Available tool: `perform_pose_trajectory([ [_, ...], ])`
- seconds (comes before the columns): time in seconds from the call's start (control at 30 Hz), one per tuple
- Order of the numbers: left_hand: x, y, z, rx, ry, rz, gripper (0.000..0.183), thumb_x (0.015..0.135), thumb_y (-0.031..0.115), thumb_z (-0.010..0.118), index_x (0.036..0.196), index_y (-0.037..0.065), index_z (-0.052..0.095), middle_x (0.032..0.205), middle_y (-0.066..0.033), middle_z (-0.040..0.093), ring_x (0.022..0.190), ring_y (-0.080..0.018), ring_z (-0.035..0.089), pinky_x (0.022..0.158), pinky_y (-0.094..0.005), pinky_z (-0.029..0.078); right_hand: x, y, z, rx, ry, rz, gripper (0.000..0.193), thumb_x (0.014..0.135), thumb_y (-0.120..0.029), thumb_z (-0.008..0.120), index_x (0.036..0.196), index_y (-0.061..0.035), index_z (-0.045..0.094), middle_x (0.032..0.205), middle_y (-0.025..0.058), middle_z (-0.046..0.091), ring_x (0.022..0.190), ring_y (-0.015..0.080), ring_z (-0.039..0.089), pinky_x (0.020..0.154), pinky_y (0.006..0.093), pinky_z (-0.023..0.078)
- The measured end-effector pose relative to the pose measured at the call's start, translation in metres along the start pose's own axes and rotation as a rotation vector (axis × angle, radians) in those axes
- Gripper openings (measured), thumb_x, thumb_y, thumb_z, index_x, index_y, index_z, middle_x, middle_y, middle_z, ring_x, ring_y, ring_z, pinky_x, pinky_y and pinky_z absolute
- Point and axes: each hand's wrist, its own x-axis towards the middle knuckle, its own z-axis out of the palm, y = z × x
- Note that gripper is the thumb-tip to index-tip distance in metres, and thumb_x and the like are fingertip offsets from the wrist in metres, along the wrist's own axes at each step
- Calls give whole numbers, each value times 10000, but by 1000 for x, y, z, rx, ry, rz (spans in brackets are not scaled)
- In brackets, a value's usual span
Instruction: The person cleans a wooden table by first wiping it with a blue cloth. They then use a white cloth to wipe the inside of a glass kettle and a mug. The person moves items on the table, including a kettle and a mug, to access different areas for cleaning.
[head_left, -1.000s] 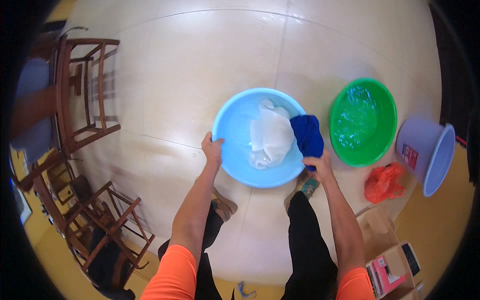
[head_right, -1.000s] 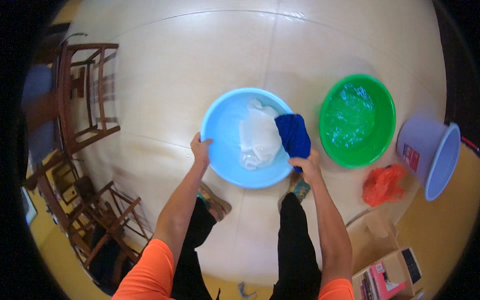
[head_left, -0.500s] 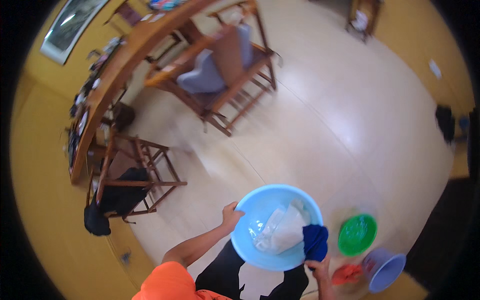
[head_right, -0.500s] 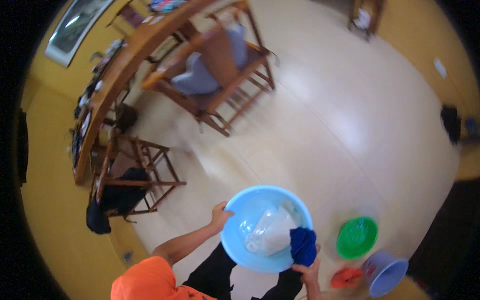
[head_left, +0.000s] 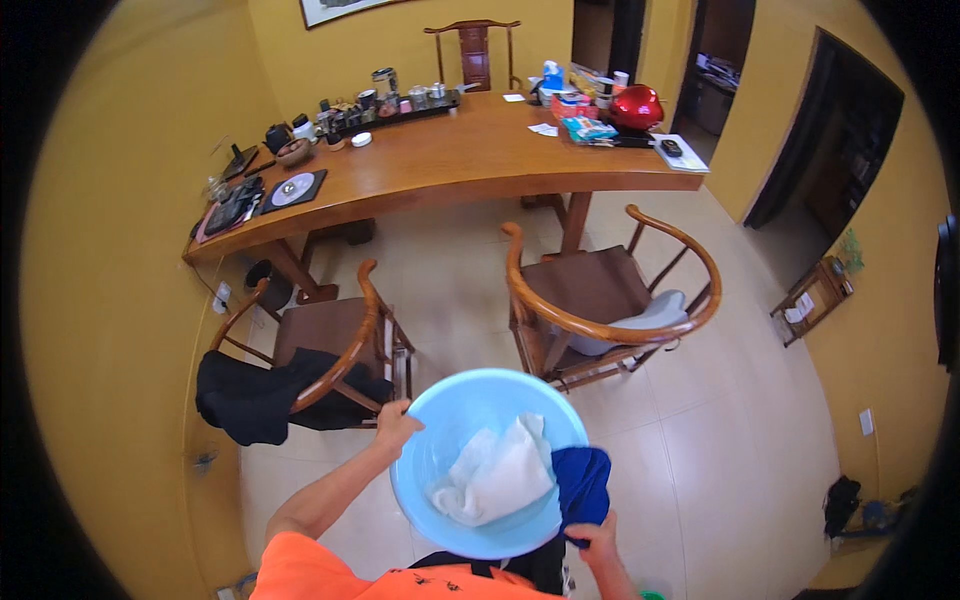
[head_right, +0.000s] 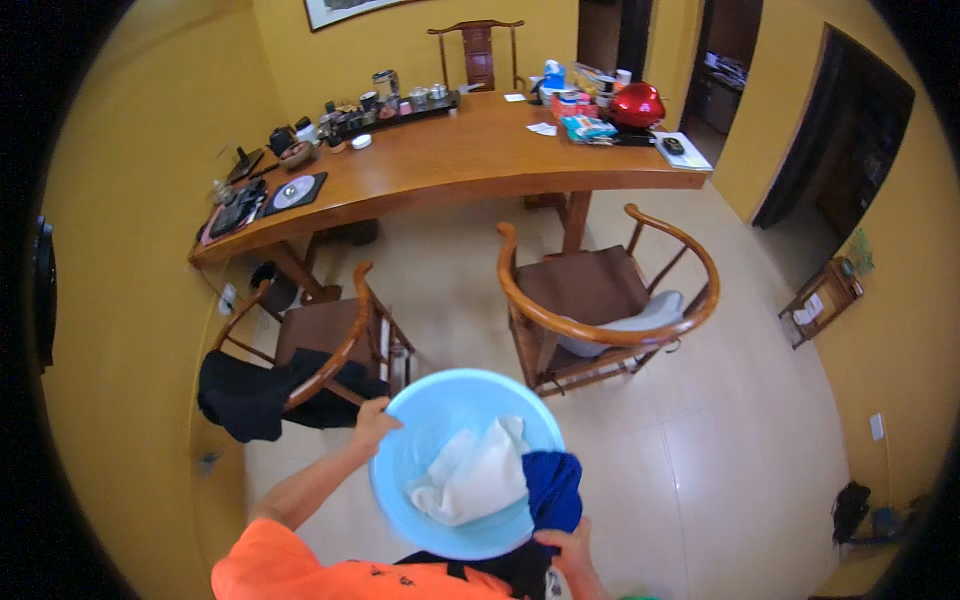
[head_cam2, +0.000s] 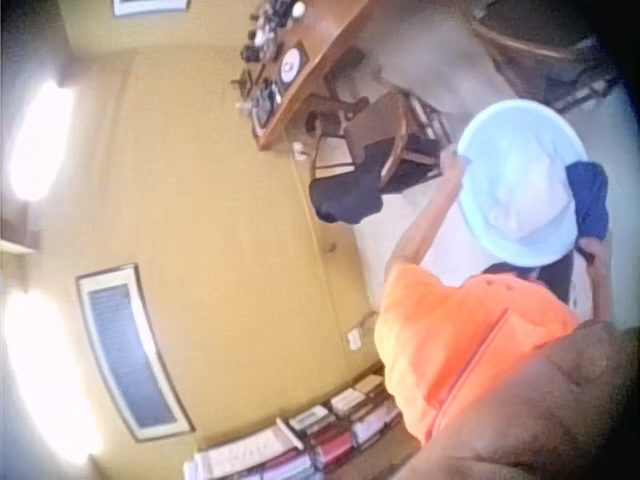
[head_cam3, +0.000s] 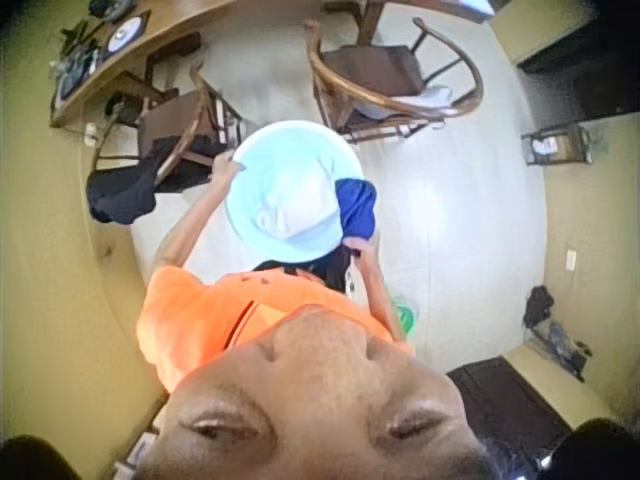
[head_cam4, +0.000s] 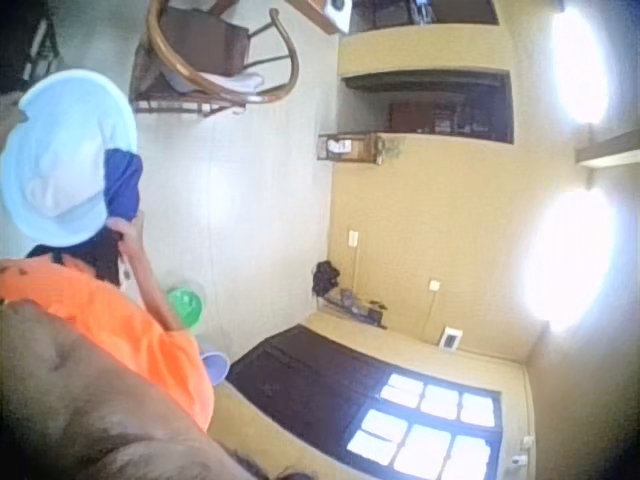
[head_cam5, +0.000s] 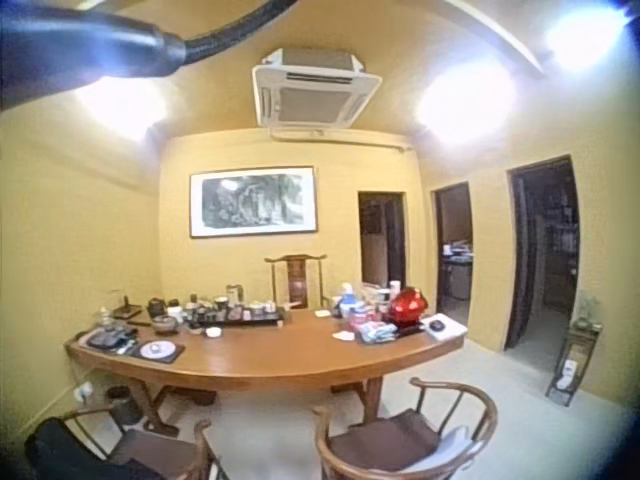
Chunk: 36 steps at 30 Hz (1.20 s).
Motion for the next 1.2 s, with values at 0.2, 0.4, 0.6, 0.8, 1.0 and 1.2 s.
perform_pose_trajectory([
  [0.2,113,62,-56,-209,15,-106,194,625,-82,627,814,-37,620,746,-100,622,656,-191,589,619,-324,472,120,-61,101,-120,-147,-32,552,473,84,619,1024,70,587,916,132,657,822,277,654,768,364,531],
  [0.4,210,87,-94,-260,139,-156,249,697,-114,567,941,-73,591,848,-169,626,744,-272,638,684,-376,535,247,-114,202,-151,-375,-5,591,475,71,616,1064,45,590,964,114,661,876,274,651,819,358,512],
  [0.6,307,139,-133,-378,174,-194,234,668,-101,567,894,-54,609,854,-169,629,766,-262,636,703,-369,518,355,-156,293,-165,-287,25,483,470,42,670,952,49,630,873,117,657,782,255,640,738,331,501],
  [0.8,402,174,-175,-438,194,-209,325,675,-75,560,999,-69,580,899,-194,617,814,-298,629,739,-387,523,456,-178,380,-97,-405,66,461,500,58,654,959,64,617,881,125,651,782,261,646,739,343,515],
  [1.0,482,182,-211,-504,270,-225,275,661,-85,544,929,-53,591,863,-162,617,775,-270,614,690,-373,503,518,-188,461,-160,-335,64,440,492,53,649,932,62,631,877,122,660,784,249,652,729,336,520],
  [1.2,547,194,-243,-482,320,-234,301,675,-68,555,975,-53,582,888,-183,613,819,-300,619,760,-400,510,592,-194,517,-195,-452,78,426,496,47,646,922,36,646,896,106,659,784,234,647,746,325,506],
])
